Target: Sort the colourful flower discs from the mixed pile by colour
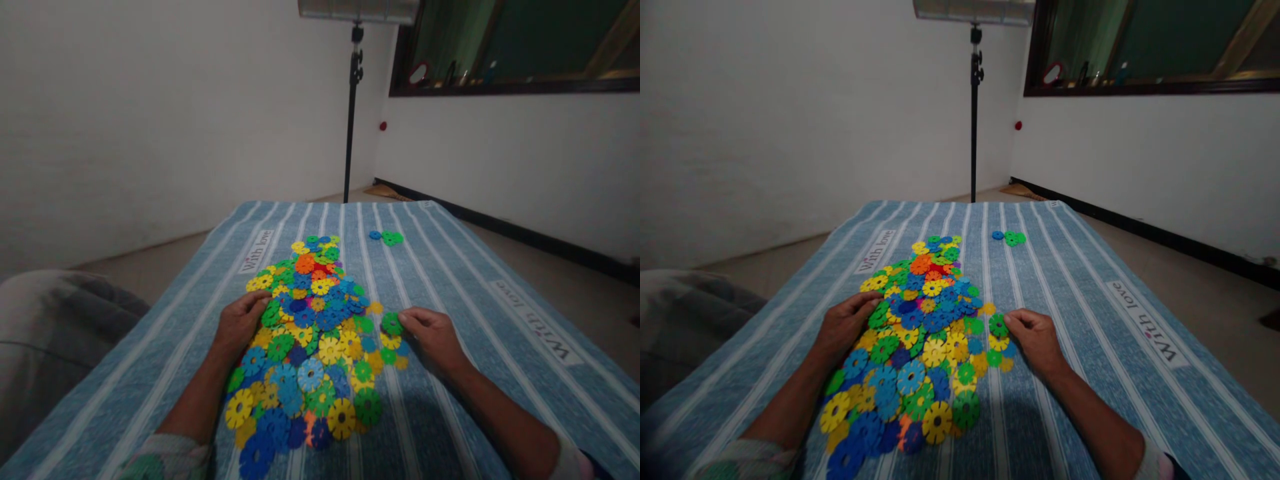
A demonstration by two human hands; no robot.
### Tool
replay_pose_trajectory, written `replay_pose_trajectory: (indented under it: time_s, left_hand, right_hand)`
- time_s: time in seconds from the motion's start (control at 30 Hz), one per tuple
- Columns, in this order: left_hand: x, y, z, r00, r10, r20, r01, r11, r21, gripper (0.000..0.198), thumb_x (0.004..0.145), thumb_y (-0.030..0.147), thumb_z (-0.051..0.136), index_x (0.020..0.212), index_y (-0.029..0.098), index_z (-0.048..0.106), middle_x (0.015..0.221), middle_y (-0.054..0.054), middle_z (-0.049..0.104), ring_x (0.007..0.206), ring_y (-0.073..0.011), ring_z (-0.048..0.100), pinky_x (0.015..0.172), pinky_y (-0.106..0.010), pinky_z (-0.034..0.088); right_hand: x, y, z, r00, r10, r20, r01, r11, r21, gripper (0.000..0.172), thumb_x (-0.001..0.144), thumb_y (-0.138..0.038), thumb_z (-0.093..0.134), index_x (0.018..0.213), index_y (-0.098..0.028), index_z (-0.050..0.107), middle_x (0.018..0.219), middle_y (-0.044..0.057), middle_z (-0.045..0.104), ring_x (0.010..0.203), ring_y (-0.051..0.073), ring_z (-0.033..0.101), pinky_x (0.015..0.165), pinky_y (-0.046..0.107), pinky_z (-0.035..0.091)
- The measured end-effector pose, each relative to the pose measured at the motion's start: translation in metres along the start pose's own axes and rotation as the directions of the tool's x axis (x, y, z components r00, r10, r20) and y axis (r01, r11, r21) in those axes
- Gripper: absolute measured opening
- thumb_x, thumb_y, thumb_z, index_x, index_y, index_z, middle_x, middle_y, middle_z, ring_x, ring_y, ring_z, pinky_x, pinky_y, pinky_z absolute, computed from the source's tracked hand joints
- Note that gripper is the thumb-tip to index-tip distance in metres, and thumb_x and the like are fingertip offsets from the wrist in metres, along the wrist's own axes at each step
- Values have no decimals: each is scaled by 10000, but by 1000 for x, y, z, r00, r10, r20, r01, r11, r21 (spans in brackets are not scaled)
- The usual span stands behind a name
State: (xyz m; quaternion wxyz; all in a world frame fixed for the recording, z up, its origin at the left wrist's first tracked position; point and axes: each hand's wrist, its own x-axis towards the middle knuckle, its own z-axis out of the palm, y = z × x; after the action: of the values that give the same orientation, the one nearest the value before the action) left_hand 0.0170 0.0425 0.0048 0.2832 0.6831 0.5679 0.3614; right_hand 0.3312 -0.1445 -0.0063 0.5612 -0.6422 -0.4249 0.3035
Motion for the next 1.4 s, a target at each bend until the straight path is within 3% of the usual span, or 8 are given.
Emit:
replay_pose_trajectory:
  time_s: [0.13, 0.27, 0.47, 0.63, 0.8, 1.0, 1.4]
  left_hand:
    - [0, 1, -2, 1000, -25, 15, 25, 1000, -8, 398, 686, 500, 591, 918, 212, 737, 748, 6, 728, 585, -164, 607, 556, -247, 492]
    - [0, 2, -2, 1000, -21, -5, 21, 1000, -18, 366, 670, 487, 601, 882, 225, 745, 791, 0, 742, 660, -186, 641, 578, -250, 506]
    - [0, 5, -5, 999, -53, 6, 53, 998, -45, 403, 640, 520, 605, 862, 215, 744, 856, -13, 754, 678, -201, 656, 548, -258, 514]
    - [2, 2, -6, 999, -41, -10, 41, 999, -18, 357, 645, 507, 614, 838, 243, 758, 922, -16, 762, 834, -240, 685, 713, -286, 547]
    - [3, -4, -7, 999, -13, -37, 12, 1000, -8, 313, 654, 498, 627, 816, 270, 766, 945, -9, 765, 908, -264, 685, 829, -322, 539]
    - [3, -5, -7, 999, -49, -19, 48, 998, -28, 315, 634, 515, 631, 799, 281, 764, 914, 1, 765, 892, -256, 692, 831, -311, 543]
    - [4, -8, -7, 998, -64, -19, 64, 998, -9, 334, 636, 519, 626, 815, 274, 765, 957, -9, 761, 933, -272, 685, 858, -328, 535]
  right_hand:
    - [4, 5, 0, 1000, 24, 3, -24, 998, 50, 298, 766, -435, 660, 707, -147, 709, 577, 13, 621, 530, 128, 537, 512, 254, 437]
    - [28, 5, -7, 1000, -2, -30, 2, 1000, 20, 320, 750, -464, 658, 710, -149, 697, 533, 2, 599, 456, 109, 509, 453, 236, 425]
    - [118, 10, -23, 982, -93, -163, 66, 985, -160, 344, 732, -471, 573, 691, -140, 660, 491, 5, 582, 389, 106, 485, 398, 225, 379]
    - [196, 17, -30, 965, -153, -212, 87, 953, -290, 289, 724, -404, 539, 638, -146, 638, 466, -2, 562, 394, 113, 492, 439, 232, 386]
    - [241, 28, -29, 966, -137, -218, 53, 935, -351, 240, 712, -336, 532, 672, -139, 663, 449, -14, 555, 386, 125, 508, 432, 229, 381]
    - [255, 37, -27, 972, -129, -195, 40, 914, -404, 236, 724, -290, 519, 689, -130, 689, 460, -13, 569, 397, 122, 525, 459, 228, 398]
    - [250, 32, -28, 967, -135, -214, 32, 903, -428, 218, 690, -238, 538, 757, -127, 713, 480, -17, 567, 425, 117, 536, 491, 224, 413]
